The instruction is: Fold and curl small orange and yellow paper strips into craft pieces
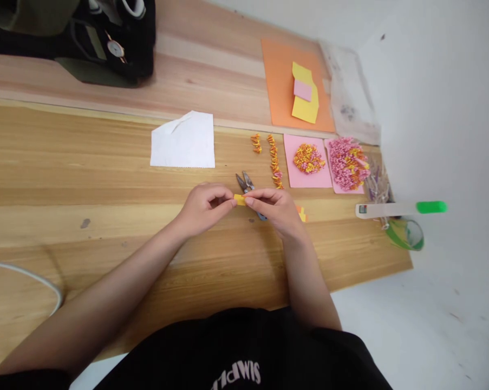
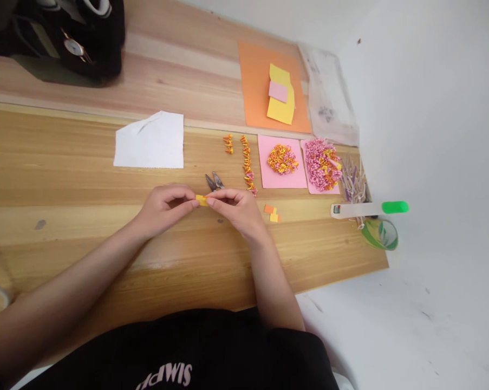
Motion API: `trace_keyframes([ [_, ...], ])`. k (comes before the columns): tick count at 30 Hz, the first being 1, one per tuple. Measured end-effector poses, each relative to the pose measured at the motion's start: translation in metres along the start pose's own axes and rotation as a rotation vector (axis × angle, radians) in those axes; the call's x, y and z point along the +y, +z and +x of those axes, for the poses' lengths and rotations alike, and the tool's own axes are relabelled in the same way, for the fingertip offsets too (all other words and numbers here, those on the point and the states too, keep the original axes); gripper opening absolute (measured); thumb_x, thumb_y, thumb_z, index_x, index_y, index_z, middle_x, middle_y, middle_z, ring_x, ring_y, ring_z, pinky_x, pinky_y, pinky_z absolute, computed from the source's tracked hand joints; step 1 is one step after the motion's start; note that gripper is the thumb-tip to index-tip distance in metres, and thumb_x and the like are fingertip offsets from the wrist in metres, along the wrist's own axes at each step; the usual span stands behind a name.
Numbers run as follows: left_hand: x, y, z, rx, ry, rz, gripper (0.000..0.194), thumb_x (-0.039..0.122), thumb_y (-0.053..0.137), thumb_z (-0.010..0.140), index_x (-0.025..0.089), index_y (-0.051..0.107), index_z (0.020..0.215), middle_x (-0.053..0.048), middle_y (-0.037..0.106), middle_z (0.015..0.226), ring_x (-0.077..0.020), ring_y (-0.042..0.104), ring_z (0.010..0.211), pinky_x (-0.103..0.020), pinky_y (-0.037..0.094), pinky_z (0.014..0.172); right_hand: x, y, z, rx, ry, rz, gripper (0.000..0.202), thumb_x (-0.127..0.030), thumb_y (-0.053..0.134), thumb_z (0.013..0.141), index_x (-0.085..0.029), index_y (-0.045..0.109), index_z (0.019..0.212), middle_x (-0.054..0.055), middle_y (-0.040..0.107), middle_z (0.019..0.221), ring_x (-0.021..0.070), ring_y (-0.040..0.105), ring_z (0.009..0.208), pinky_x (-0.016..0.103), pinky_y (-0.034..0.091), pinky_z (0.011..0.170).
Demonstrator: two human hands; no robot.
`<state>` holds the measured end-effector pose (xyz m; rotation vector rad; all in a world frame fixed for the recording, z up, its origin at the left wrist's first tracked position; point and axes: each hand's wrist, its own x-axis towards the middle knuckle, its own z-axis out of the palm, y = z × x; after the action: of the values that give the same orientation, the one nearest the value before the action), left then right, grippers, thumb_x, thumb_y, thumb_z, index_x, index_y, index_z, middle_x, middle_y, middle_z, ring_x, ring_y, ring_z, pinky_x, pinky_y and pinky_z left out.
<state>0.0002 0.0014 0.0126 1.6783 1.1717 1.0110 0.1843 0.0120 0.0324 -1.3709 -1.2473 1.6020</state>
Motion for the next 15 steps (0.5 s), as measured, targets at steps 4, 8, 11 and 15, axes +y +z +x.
trace_keyframes([
  [4, -0.0005, -0.0003, -0.0003, -0.002, 0.004, 0.001, 0.022, 0.028, 0.059, 0.080, 0.017, 0.059, 0.061, 0.001, 0.057, 0.057, -0.0107, 0.049, 0.055, -0.024, 0.037, 0.056, -0.0013, -0.0013, -0.0008, -0.037, -0.001, 0.006, 0.028, -0.046, 0.087, 0.055, -0.027, 0.077, 0.072, 0.000, 0.075, 0.079, 0.0153, 0.065, 0.076, 0.031, 0.053, 0.072],
  [8, -0.0016, -0.0004, -0.0003, 0.002, 0.007, 0.008, 0.021, 0.028, 0.060, 0.080, 0.017, 0.059, 0.062, 0.001, 0.057, 0.057, -0.0105, 0.049, 0.055, -0.024, 0.037, 0.056, -0.0030, -0.0021, -0.0010, -0.048, -0.012, 0.016, 0.026, -0.045, 0.088, 0.055, -0.027, 0.077, 0.072, -0.001, 0.075, 0.077, 0.0140, 0.065, 0.074, 0.029, 0.052, 0.070],
  [11, -0.0014, -0.0002, 0.0000, 0.002, 0.009, 0.003, 0.021, 0.028, 0.060, 0.080, 0.017, 0.059, 0.062, 0.002, 0.057, 0.057, -0.0105, 0.049, 0.055, -0.024, 0.037, 0.056, -0.0038, -0.0012, -0.0007, -0.027, -0.007, 0.006, 0.027, -0.047, 0.088, 0.054, -0.027, 0.077, 0.070, -0.001, 0.075, 0.076, 0.0143, 0.065, 0.073, 0.029, 0.053, 0.070],
  [15, -0.0004, -0.0001, 0.0002, -0.005, 0.003, -0.002, 0.022, 0.029, 0.059, 0.080, 0.017, 0.059, 0.061, 0.001, 0.057, 0.057, -0.0105, 0.048, 0.054, -0.024, 0.037, 0.055, -0.0025, 0.0002, 0.0000, -0.018, 0.000, -0.008, 0.030, -0.049, 0.087, 0.054, -0.026, 0.077, 0.070, 0.000, 0.075, 0.078, 0.0155, 0.065, 0.075, 0.031, 0.053, 0.072],
])
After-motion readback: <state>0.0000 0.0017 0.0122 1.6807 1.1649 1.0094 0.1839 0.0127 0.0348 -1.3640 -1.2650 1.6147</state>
